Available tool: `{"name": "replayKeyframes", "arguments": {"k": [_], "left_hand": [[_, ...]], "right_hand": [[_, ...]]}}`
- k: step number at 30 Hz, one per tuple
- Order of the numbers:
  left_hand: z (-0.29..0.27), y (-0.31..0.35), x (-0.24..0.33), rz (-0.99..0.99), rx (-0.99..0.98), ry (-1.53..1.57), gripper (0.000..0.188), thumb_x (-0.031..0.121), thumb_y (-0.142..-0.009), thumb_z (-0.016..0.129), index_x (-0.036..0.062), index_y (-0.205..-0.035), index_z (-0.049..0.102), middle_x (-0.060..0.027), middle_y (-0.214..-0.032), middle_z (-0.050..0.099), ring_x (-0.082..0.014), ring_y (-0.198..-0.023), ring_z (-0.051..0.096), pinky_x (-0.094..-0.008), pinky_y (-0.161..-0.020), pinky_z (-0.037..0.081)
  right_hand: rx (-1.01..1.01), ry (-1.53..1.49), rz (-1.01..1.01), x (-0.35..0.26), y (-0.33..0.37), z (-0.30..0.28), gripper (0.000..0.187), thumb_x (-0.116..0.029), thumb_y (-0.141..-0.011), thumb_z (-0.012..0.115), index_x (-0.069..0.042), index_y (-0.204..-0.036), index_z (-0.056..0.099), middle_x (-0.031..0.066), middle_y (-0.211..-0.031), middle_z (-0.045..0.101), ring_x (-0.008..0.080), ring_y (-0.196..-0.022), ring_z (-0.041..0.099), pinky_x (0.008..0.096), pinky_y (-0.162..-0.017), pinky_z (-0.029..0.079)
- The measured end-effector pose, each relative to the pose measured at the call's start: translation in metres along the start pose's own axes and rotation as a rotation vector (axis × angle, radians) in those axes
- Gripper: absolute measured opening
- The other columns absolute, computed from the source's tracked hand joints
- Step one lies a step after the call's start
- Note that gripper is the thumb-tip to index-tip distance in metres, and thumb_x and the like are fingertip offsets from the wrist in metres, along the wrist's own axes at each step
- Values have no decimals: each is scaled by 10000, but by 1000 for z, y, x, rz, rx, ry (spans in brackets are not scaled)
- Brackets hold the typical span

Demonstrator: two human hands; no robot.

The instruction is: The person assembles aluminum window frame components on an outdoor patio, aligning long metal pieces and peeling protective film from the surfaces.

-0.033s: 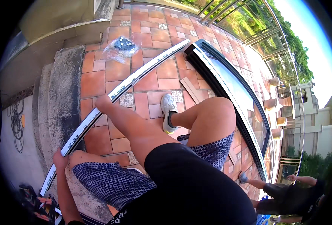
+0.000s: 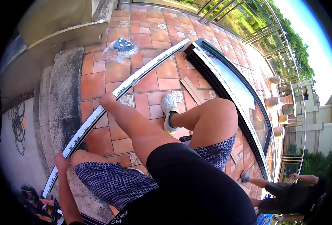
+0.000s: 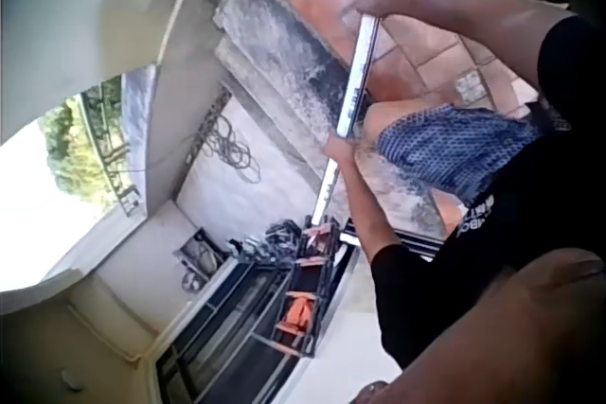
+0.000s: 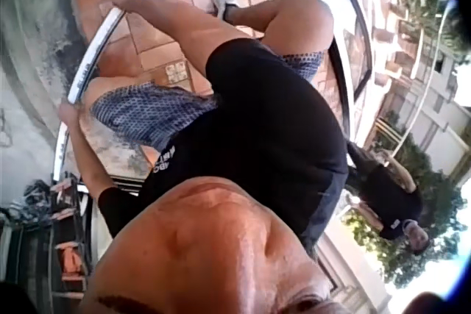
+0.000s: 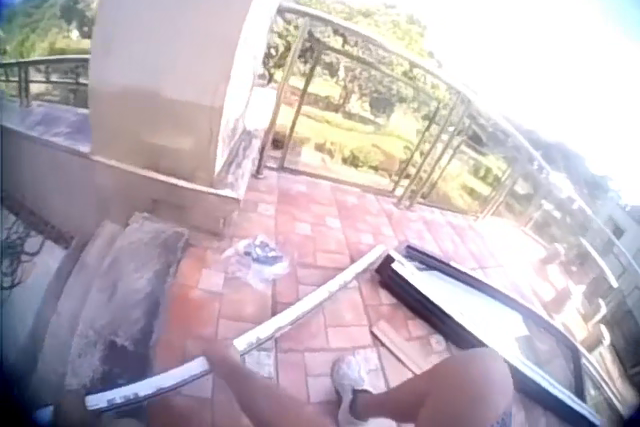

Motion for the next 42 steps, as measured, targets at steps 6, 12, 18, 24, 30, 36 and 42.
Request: {"name": "replayKeyframes", "arguments": {"k": [6, 12, 18, 24, 30, 36, 42], "left_hand": [[-23, 44, 14, -2, -116, -125, 577, 183, -703, 873, 57, -1239, 702, -227, -973, 749, -450, -962, 696, -509, -874, 558], [-28, 121, 14, -49, -97, -17, 510, 194, -695, 892, 76, -1161, 722, -214, -924, 755, -445, -896, 712, -516, -841, 555], [-39, 129, 45, -67, -183, -40, 461, 205, -702, 898, 77, -1112, 730, -213, -894, 755, -432, -852, 724, -500, -780, 568], [-44, 125, 61, -38, -198, -122, 434, 216, -707, 896, 77, -1089, 745, -210, -874, 755, -427, -814, 728, -500, -784, 578], [-57, 162, 34, -227, -217, 97, 273, 220, -782, 823, 145, -1041, 775, -170, -896, 764, -365, -861, 744, -498, -797, 586], [-16, 153, 20, -222, -98, 96, 273, 109, -719, 734, 159, -984, 777, -144, -847, 740, -373, -863, 729, -506, -782, 575], [7, 200, -11, -276, -39, 102, 194, 144, -738, 747, 167, -926, 791, -112, -862, 752, -334, -890, 738, -474, -794, 583]], "right_hand": [[5, 80, -74, 12, 16, -7, 150, -190, -868, 696, -151, -933, 826, 52, -982, 787, 272, -961, 759, 411, -725, 587], [-3, 60, -213, -21, 58, -6, 149, -181, -876, 677, -156, -897, 822, 42, -938, 786, 266, -919, 759, 431, -666, 576], [-63, 65, -227, 6, 96, -4, 150, -177, -886, 673, -158, -893, 822, 24, -910, 785, 248, -902, 759, 401, -659, 570], [-90, 32, -185, 23, 108, -29, 147, -162, -892, 676, -155, -911, 821, 33, -929, 788, 255, -904, 761, 405, -699, 592], [-78, 113, -312, -17, 93, -27, 112, -129, -840, 694, -137, -811, 802, 108, -864, 769, 276, -786, 762, 431, -633, 595], [-229, 197, -232, -19, 119, -36, 310, 36, -744, 708, -71, -1030, 763, 192, -1018, 760, 374, -990, 741, 470, -863, 605], [-182, 223, -340, -66, 132, -15, 340, 47, -741, 680, -61, -1050, 773, 204, -997, 759, 378, -976, 741, 461, -852, 605]]}}
Point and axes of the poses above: each hand's wrist, its own y-axis away from the middle knuckle, its own z-axis out of the palm, x = y × z, the point moved 2 cm from there along -y, towards the middle knuckle
